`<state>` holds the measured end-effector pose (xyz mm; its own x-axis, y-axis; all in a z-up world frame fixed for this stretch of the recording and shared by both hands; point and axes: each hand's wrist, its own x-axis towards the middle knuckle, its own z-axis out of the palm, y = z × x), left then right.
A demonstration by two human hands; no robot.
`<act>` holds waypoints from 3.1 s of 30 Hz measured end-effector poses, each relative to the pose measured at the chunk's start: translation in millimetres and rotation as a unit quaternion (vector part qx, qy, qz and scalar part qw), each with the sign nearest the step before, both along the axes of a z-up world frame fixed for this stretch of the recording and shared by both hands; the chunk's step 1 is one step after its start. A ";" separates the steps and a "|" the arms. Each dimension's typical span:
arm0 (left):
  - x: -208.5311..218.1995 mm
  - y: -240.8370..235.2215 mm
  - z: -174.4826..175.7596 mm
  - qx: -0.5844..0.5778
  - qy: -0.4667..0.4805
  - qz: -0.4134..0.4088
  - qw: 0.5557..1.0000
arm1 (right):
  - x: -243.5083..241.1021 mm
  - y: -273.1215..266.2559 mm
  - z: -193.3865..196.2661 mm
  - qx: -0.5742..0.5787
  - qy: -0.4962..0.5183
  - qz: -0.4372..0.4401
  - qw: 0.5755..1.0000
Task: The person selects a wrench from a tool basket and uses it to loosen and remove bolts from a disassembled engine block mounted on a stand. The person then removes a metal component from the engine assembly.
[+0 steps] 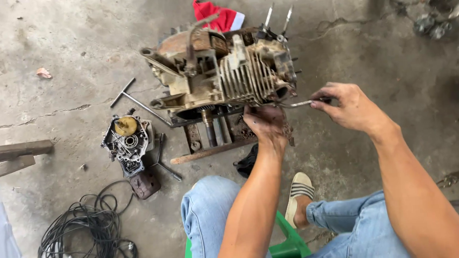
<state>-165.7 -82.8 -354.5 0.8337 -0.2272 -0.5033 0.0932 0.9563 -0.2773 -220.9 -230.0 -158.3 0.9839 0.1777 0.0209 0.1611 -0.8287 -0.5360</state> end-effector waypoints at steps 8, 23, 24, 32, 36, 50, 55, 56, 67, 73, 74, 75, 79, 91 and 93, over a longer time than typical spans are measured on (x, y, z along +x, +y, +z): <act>2.8 -33.2 16.2 0.482 -0.222 0.118 0.839 | 4.3 -5.0 24.3 0.060 0.064 -0.011 0.996; 20.3 -53.9 -6.9 0.423 -0.321 0.061 0.845 | 6.3 -5.9 37.4 0.074 0.117 -0.004 0.990; 18.3 -52.8 -9.0 0.419 -0.327 0.056 0.846 | 5.2 -4.8 38.0 0.079 0.122 -0.008 0.989; 2.6 -37.9 -48.9 0.373 -0.367 0.021 0.851 | -0.3 -2.7 40.7 0.059 0.121 -0.008 0.991; 1.4 -28.0 -16.1 0.349 -0.389 0.011 0.853 | -0.2 -1.9 40.2 0.052 0.126 -0.013 0.991; -25.2 22.4 -7.0 0.279 -0.458 -0.017 0.844 | 6.7 -12.5 24.5 0.001 0.088 -0.019 0.996; -44.9 36.9 -20.5 0.259 -0.479 -0.027 0.838 | 1.5 -14.9 13.5 -0.004 0.085 -0.021 0.996; -48.8 42.5 -35.4 0.297 -0.357 -0.069 0.883 | -0.8 -14.9 9.6 -0.001 0.077 -0.024 0.997; -60.2 92.1 163.1 0.648 -0.158 -0.338 0.664 | -33.1 -0.7 -30.5 0.091 -0.053 -0.014 0.994; -59.8 84.5 156.9 0.630 -0.146 -0.312 0.696 | -33.2 12.4 -30.3 0.110 -0.062 -0.026 0.992; -57.5 83.1 161.1 0.632 -0.138 -0.316 0.694 | -30.6 12.0 -31.8 0.121 -0.044 -0.040 0.991; -55.2 81.7 165.5 0.634 -0.131 -0.320 0.692 | -27.6 11.5 -33.1 0.133 -0.026 -0.055 0.989; -52.9 84.5 166.8 0.639 -0.123 -0.314 0.692 | -21.9 13.9 -48.9 0.139 -0.014 -0.058 0.989; -56.6 75.8 146.2 0.750 -0.119 -0.223 0.611 | -9.8 14.3 -54.0 -0.021 -0.017 0.018 0.999; -54.9 76.1 121.8 0.791 -0.116 -0.182 0.572 | -14.9 18.2 -62.2 -0.081 -0.006 0.048 0.996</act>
